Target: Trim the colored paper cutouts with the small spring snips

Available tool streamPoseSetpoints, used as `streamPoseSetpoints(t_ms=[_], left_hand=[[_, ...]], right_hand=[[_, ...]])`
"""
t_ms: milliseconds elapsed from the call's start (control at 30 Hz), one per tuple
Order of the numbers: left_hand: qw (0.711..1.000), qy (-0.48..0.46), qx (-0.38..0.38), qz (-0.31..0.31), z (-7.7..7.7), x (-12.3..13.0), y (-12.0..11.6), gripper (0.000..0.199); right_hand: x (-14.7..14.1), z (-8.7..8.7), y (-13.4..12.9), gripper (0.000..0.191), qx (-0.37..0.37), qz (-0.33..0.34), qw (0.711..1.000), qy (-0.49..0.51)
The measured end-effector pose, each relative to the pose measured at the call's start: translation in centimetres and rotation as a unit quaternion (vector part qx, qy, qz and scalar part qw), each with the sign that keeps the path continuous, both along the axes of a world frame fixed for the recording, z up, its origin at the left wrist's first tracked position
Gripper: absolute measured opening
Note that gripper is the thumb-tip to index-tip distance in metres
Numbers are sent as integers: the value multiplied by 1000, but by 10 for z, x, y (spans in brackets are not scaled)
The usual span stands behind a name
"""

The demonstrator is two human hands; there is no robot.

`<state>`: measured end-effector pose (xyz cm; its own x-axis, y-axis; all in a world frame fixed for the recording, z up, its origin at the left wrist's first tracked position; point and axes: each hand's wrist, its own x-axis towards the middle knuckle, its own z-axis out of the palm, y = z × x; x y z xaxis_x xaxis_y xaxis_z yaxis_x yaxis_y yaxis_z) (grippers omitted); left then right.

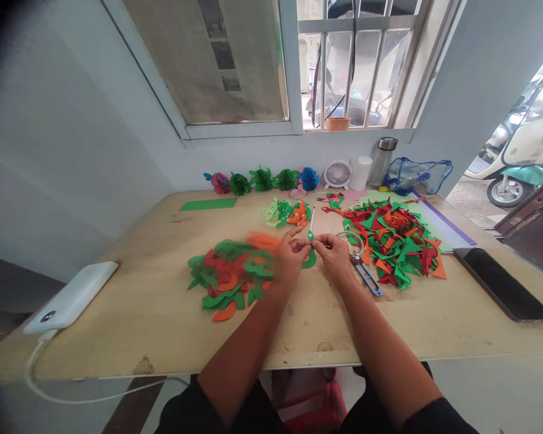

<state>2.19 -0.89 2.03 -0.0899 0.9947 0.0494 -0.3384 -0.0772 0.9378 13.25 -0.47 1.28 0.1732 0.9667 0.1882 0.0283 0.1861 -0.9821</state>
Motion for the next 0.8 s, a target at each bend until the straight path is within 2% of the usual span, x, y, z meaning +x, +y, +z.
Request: streamPoseSetpoints(t_ms=[133,300,367,667,800], left_hand=[[1000,-1,-18,-15,1,0,-1,53],[998,3,-56,-26,2,-1,0,17],[997,4,-65,-40,3,-1,1,10],[991,13,-101,-92,6,-2,0,8],[995,13,-82,-52,6,-3,0,6]], right_hand=[[2,0,2,25,-7,-26,999,21],[7,-3,7,24,-5,-57,997,55],[8,-3,7,23,-4,-59,996,64],[7,-1,7,24,-26,-55,995,82],[7,-1,7,24,-38,-39,992,113]])
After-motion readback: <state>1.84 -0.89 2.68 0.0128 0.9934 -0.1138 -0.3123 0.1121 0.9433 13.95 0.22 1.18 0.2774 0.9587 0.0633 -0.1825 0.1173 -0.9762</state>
